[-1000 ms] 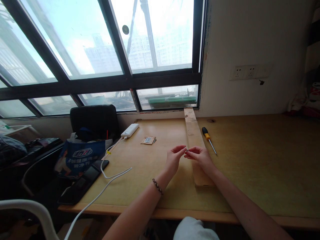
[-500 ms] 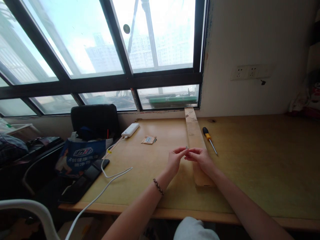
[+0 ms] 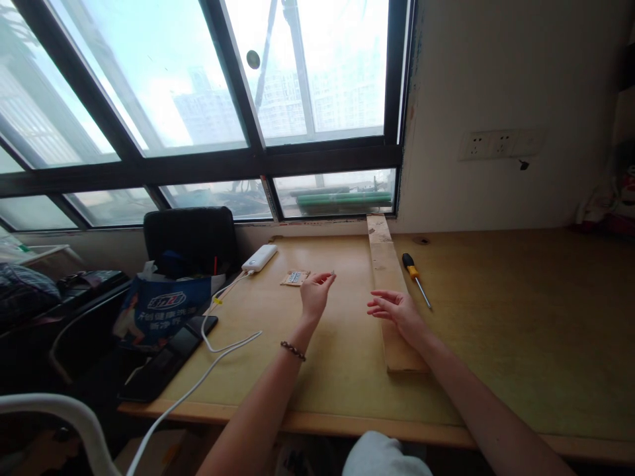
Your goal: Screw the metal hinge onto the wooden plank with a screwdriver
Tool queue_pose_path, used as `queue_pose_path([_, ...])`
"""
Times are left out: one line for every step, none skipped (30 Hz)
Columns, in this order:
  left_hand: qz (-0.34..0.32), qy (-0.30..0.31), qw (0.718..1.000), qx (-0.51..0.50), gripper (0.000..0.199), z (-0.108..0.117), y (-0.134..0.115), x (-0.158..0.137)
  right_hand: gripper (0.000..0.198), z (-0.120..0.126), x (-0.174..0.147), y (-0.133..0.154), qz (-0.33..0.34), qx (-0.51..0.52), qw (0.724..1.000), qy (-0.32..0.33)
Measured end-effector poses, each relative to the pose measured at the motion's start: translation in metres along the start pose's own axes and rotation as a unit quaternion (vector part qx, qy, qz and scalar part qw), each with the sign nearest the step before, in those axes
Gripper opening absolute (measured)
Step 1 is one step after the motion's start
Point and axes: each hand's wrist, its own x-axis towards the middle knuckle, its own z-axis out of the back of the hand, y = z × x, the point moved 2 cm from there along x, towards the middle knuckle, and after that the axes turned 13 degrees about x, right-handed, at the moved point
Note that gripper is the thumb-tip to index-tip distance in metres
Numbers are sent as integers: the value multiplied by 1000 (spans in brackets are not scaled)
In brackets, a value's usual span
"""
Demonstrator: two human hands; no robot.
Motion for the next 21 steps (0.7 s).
queue_pose_path([2, 7, 1000, 17, 28, 6, 7, 10, 34, 1, 1, 0, 6, 3, 1000, -3])
queue_pose_path([3, 10, 999, 35, 28, 12, 14, 20, 34, 2, 1, 0, 12, 5, 1000, -5])
queue_pose_path([-3, 7, 998, 64, 28, 19, 20, 30, 33, 2, 2, 1, 16, 7, 1000, -6])
queue_pose_path([-17, -12, 994, 104, 28, 25, 26, 39, 33, 3, 2, 1, 19, 8, 1000, -7])
queue_pose_path([-34, -31, 988, 150, 28, 31, 30, 47, 33, 3, 2, 1, 21, 8, 1000, -8])
queue_pose_path([-53, -46, 979, 191, 27, 35, 34, 54, 33, 3, 2, 1, 22, 8, 1000, -7])
queue_pose_path([-71, -45, 972, 221, 26, 37, 38, 60, 33, 3, 2, 1, 23, 8, 1000, -7])
queue_pose_path([-93, -25, 965, 244, 25, 37, 41, 64, 33, 2, 2, 1, 25, 9, 1000, -6])
queue_pose_path([-115, 1, 958, 263, 23, 36, 45, 67, 32, 2, 2, 1, 25, 10, 1000, -6])
queue_pose_path([-136, 31, 949, 281, 22, 34, 47, 68, 32, 2, 2, 1, 24, 11, 1000, -6])
queue_pose_path([-156, 59, 939, 300, 21, 31, 50, 68, 32, 2, 2, 1, 23, 12, 1000, -7])
queue_pose_path([-172, 80, 928, 321, 21, 27, 53, 66, 32, 2, 3, 1, 22, 14, 1000, -7])
queue_pose_path([-185, 94, 916, 344, 21, 24, 55, 64, 31, 2, 3, 1, 22, 16, 1000, -7])
queue_pose_path([-196, 103, 904, 366, 21, 20, 57, 62, 30, 2, 3, 2, 21, 17, 1000, -7])
queue_pose_path([-203, 108, 892, 389, 21, 17, 58, 60, 30, 2, 3, 2, 21, 17, 1000, -7])
queue_pose_path([-210, 112, 881, 410, 22, 15, 59, 58, 29, 2, 3, 2, 20, 18, 1000, -8])
queue_pose_path([-217, 119, 869, 429, 22, 12, 60, 56, 29, 1, 3, 3, 19, 18, 1000, -9])
queue_pose_path([-226, 129, 856, 446, 22, 10, 61, 55, 29, 1, 3, 3, 18, 18, 1000, -9])
queue_pose_path([-237, 143, 844, 460, 22, 8, 62, 54, 29, 1, 2, 3, 17, 18, 1000, -9])
queue_pose_path([-248, 158, 831, 472, 22, 7, 62, 53, 29, 1, 2, 3, 18, 17, 1000, -8])
queue_pose_path([-258, 173, 820, 480, 22, 6, 63, 53, 29, 1, 2, 3, 19, 16, 1000, -7])
